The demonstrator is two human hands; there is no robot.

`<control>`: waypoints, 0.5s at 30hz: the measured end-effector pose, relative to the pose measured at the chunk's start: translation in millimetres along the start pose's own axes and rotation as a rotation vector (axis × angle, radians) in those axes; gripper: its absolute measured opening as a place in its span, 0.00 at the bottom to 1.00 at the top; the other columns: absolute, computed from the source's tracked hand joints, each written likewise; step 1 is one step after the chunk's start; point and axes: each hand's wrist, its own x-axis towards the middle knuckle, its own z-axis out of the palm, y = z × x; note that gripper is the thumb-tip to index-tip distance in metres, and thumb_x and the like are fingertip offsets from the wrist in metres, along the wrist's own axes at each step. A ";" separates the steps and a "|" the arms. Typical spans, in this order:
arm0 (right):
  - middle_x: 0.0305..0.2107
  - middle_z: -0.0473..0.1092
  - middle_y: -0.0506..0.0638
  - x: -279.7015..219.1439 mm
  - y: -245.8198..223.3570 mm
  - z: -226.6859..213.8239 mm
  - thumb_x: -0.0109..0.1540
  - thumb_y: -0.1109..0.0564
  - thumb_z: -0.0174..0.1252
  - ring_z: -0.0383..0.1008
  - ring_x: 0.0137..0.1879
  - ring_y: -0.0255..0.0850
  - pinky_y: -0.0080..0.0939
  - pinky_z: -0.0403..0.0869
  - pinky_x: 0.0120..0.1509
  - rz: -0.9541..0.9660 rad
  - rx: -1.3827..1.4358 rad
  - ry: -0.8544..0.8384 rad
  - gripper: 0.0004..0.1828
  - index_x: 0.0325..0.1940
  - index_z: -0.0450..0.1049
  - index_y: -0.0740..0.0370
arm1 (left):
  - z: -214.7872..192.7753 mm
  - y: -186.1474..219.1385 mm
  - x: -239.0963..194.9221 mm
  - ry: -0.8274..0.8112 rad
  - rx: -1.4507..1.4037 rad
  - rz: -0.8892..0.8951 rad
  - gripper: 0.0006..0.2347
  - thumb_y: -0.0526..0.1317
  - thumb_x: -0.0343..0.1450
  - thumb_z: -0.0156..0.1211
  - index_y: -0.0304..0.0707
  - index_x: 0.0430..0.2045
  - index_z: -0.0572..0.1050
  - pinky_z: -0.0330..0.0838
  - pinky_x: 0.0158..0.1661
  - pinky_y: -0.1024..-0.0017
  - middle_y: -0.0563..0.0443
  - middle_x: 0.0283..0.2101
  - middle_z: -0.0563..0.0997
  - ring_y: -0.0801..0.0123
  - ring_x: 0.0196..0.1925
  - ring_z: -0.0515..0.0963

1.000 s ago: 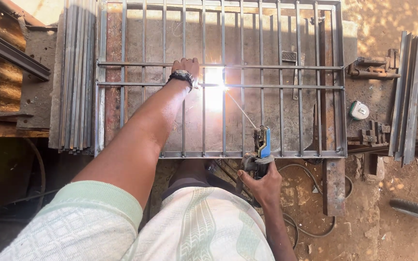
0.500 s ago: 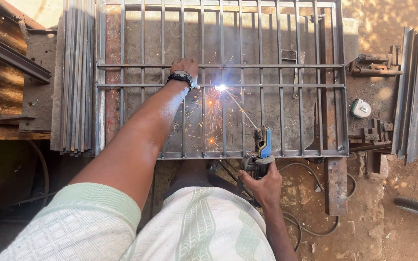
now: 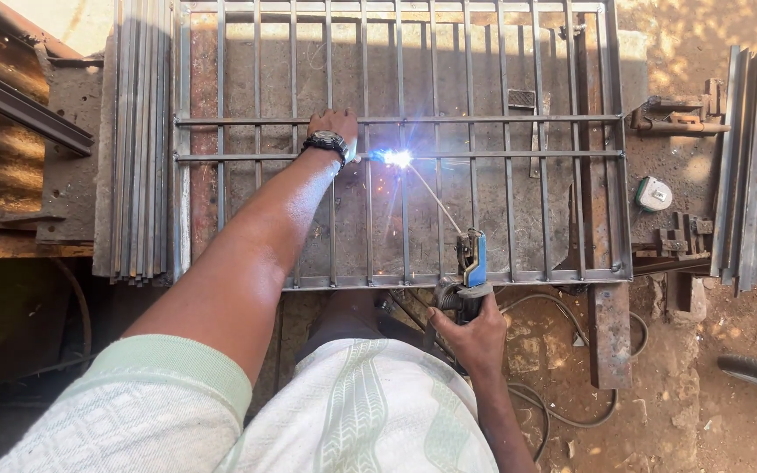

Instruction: The recorder is measuring, aligning, and welding metal bars to fabricate a gate.

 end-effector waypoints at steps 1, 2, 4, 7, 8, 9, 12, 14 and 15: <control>0.38 0.80 0.54 -0.1 2.6 1.3 0.46 0.52 0.78 0.82 0.43 0.39 0.40 0.80 0.49 -0.020 0.005 0.007 0.36 0.54 0.71 0.67 | -2.1 0.9 -1.6 -0.001 -0.001 0.002 0.44 0.53 0.57 0.81 0.30 0.64 0.63 0.66 0.59 0.50 0.39 0.61 0.75 0.51 0.65 0.72; 0.38 0.80 0.54 -0.1 3.6 1.9 0.46 0.52 0.78 0.82 0.43 0.39 0.40 0.80 0.49 -0.019 0.005 0.009 0.36 0.54 0.71 0.67 | -3.0 1.5 -2.2 -0.001 -0.001 0.004 0.44 0.53 0.57 0.81 0.30 0.64 0.63 0.66 0.59 0.50 0.39 0.61 0.75 0.51 0.65 0.72; 0.39 0.79 0.55 -0.4 5.3 3.1 0.46 0.52 0.77 0.81 0.42 0.39 0.40 0.80 0.49 -0.041 -0.021 0.012 0.36 0.54 0.71 0.67 | -4.8 2.2 -3.8 -0.021 -0.017 -0.009 0.43 0.51 0.57 0.81 0.32 0.65 0.63 0.66 0.60 0.50 0.41 0.62 0.75 0.53 0.66 0.71; 0.39 0.79 0.55 0.7 3.2 2.9 0.46 0.53 0.77 0.82 0.43 0.39 0.40 0.80 0.50 -0.022 -0.033 -0.006 0.36 0.53 0.71 0.67 | 12.1 -4.0 9.4 0.001 -0.035 -0.013 0.43 0.50 0.57 0.81 0.32 0.64 0.63 0.65 0.60 0.51 0.41 0.61 0.75 0.54 0.66 0.71; 0.39 0.79 0.55 0.4 2.0 2.9 0.46 0.53 0.77 0.82 0.43 0.39 0.40 0.80 0.50 -0.023 -0.032 -0.005 0.36 0.53 0.71 0.67 | 10.0 -3.5 8.1 0.002 -0.035 -0.013 0.43 0.50 0.57 0.81 0.32 0.64 0.63 0.65 0.60 0.51 0.41 0.61 0.75 0.54 0.66 0.71; 0.39 0.79 0.55 -0.1 0.9 2.7 0.46 0.53 0.77 0.81 0.43 0.40 0.41 0.80 0.50 -0.027 -0.028 -0.003 0.36 0.53 0.71 0.67 | 8.1 -2.6 6.6 0.004 -0.035 -0.015 0.42 0.50 0.57 0.81 0.32 0.64 0.63 0.65 0.60 0.51 0.41 0.61 0.75 0.54 0.66 0.71; 0.39 0.79 0.56 -0.7 -2.6 2.1 0.46 0.52 0.77 0.81 0.44 0.41 0.42 0.79 0.51 -0.014 -0.052 -0.001 0.36 0.53 0.71 0.68 | -4.5 2.9 -3.2 -0.008 -0.029 -0.029 0.42 0.51 0.58 0.80 0.32 0.64 0.64 0.66 0.59 0.51 0.41 0.60 0.76 0.54 0.65 0.72; 0.39 0.79 0.56 -0.4 -2.8 1.8 0.46 0.52 0.77 0.81 0.44 0.42 0.42 0.79 0.51 0.003 -0.079 -0.002 0.37 0.53 0.71 0.67 | -9.2 4.7 -6.2 -0.022 -0.023 -0.040 0.42 0.52 0.58 0.80 0.32 0.64 0.64 0.67 0.59 0.51 0.42 0.60 0.77 0.54 0.65 0.72; 0.39 0.79 0.56 -0.4 -1.8 2.0 0.46 0.51 0.77 0.81 0.44 0.42 0.42 0.79 0.51 -0.016 -0.057 -0.001 0.37 0.53 0.71 0.68 | -8.6 4.0 -5.1 -0.025 -0.024 -0.045 0.42 0.52 0.57 0.81 0.32 0.63 0.65 0.66 0.58 0.51 0.42 0.60 0.77 0.54 0.65 0.72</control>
